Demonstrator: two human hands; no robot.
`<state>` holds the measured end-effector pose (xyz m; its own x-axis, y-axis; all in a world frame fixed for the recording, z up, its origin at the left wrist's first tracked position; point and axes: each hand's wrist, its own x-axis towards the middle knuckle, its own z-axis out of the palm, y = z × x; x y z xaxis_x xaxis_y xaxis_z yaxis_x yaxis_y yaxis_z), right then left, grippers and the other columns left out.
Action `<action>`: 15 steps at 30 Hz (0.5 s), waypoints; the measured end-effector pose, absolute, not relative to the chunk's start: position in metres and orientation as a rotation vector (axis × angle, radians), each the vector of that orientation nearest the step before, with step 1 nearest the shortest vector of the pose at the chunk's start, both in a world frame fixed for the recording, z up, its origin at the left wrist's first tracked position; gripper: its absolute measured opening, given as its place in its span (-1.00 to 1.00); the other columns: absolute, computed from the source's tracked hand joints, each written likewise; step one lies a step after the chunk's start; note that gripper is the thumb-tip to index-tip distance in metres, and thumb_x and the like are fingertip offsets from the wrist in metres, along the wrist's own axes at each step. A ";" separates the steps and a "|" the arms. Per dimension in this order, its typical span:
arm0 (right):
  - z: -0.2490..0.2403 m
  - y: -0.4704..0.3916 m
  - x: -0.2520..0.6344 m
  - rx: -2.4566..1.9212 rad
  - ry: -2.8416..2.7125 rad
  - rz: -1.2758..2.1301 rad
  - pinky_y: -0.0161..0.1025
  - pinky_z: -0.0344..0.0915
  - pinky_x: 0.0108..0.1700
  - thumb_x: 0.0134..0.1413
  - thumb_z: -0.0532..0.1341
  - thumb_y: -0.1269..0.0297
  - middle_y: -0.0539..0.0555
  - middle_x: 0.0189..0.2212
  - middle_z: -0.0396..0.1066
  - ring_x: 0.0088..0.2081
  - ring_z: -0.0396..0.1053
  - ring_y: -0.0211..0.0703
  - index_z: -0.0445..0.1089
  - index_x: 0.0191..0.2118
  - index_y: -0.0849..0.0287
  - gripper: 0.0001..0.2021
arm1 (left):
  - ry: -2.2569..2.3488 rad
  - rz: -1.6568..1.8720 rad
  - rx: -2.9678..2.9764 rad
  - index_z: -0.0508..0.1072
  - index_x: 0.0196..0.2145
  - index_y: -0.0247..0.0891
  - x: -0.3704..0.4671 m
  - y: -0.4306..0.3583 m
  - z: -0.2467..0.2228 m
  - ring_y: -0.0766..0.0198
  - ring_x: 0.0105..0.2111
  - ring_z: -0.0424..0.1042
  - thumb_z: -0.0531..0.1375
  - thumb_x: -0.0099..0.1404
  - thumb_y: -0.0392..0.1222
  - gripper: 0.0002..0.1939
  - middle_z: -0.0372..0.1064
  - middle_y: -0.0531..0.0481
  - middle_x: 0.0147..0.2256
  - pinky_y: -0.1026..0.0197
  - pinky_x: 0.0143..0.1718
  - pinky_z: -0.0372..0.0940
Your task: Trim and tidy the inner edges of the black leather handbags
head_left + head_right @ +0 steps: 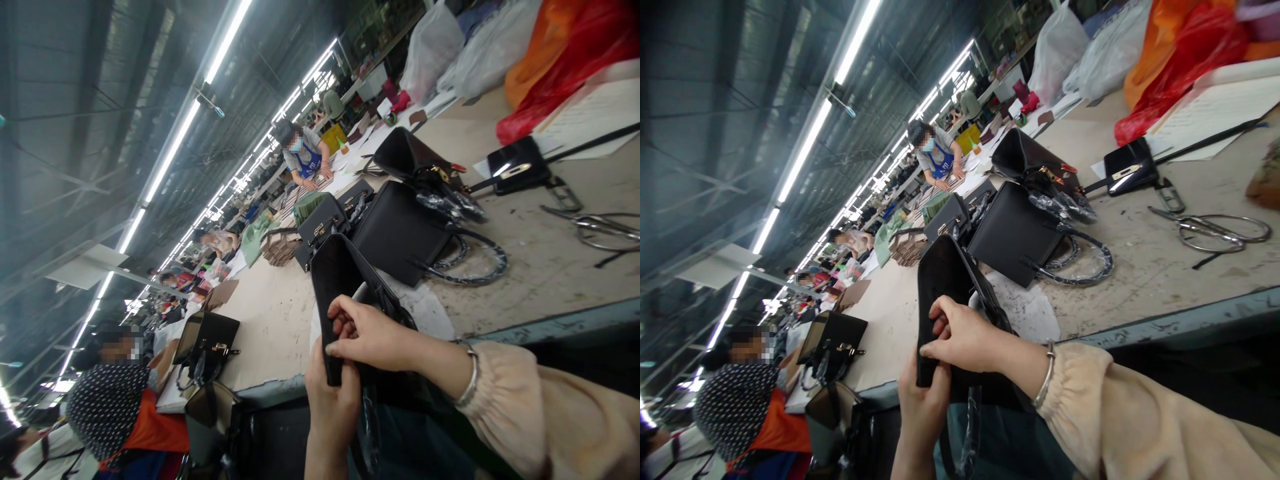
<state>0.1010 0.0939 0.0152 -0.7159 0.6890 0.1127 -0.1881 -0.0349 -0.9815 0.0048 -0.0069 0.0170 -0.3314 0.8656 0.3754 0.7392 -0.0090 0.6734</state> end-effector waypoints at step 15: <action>0.060 0.072 0.147 -0.447 -2.262 0.914 -0.30 0.21 -0.20 0.12 0.12 0.40 0.01 -0.34 0.44 -0.26 0.38 -0.19 0.43 -0.22 0.09 -0.83 | 2.315 1.476 1.625 0.53 -0.20 -0.27 -0.022 -0.020 0.007 0.13 -0.23 0.46 0.16 0.22 0.01 -0.66 0.50 -0.12 -0.23 0.19 -0.14 0.35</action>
<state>0.1471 0.0717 0.0605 -0.7314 0.5201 0.4410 0.0678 0.6990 -0.7119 -0.0217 -0.0203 0.0074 -0.4802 0.7163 0.5063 0.7615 0.0539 0.6459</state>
